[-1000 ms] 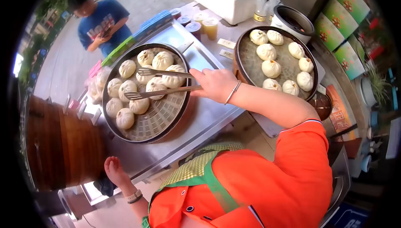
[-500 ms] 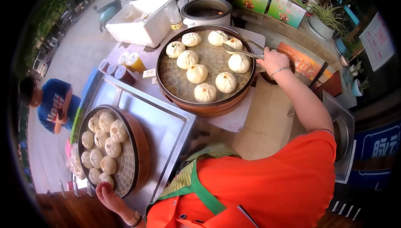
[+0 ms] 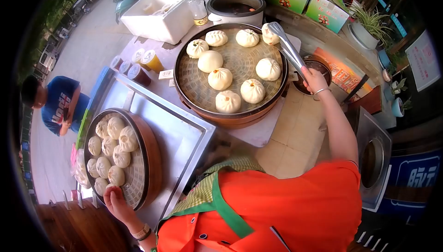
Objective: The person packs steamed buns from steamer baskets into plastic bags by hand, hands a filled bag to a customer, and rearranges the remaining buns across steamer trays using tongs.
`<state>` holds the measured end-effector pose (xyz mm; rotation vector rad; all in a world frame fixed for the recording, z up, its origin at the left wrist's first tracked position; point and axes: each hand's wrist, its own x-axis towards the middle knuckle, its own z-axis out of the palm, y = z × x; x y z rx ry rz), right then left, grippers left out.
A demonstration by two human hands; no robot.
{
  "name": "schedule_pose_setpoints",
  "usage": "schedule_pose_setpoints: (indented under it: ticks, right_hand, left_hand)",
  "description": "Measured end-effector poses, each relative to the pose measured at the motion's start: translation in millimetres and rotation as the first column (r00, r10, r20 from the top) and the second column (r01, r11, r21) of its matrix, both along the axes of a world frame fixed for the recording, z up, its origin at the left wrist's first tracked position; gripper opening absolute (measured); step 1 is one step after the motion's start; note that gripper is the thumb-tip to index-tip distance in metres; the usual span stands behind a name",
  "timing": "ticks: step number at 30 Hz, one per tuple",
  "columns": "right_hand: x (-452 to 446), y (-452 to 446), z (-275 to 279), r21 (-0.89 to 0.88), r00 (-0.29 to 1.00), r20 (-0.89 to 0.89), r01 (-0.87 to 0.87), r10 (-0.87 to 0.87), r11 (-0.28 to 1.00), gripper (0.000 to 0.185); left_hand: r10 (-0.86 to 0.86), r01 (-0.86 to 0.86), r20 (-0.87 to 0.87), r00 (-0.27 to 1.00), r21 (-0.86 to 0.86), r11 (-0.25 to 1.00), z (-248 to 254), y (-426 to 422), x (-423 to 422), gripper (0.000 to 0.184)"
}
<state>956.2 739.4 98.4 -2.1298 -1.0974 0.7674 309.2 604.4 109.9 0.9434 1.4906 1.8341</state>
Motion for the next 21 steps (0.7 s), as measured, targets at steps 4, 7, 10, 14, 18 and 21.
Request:
schedule_pose_setpoints:
  ticks: [4,7,10,14,18,21]
  right_hand:
    - [-54.3,1.5,22.7,0.226,0.962,-0.182,-0.161,0.205,0.961,0.037]
    - [-129.9,12.8,32.9,0.25,0.798,-0.051,-0.572,0.6,0.782,0.048]
    - [-275.6,5.6,56.7,0.374,0.455,0.399,-0.874,0.796,0.312,0.045]
    - [-398.5,-8.0,47.0,0.038,-0.02,0.822,-0.995,0.569,-0.09,0.046]
    - [-457.7,-31.0,27.4,-0.108,-0.171,0.875,-0.981,0.452,-0.162,0.051]
    - [-451.4,-32.8,36.4,-0.069,-0.111,0.876,-0.992,0.469,-0.106,0.053]
  left_hand:
    - [0.06,-0.06,0.011,0.998,-0.003,0.998,2.9,-12.0,3.3,0.011]
    - [0.1,-0.1,0.018,0.995,0.019,0.995,10.6,-33.5,-0.6,0.011]
    - [0.185,-0.187,0.052,0.981,0.039,0.982,7.4,-68.4,-16.4,0.011]
    - [0.328,-0.334,0.076,0.941,0.074,0.94,-2.7,-118.4,-35.6,0.013]
    - [0.434,-0.449,0.15,0.888,0.084,0.89,-10.5,-150.8,-38.5,0.013]
    - [0.426,-0.453,0.215,0.879,0.098,0.886,-17.8,-160.5,-39.3,0.013]
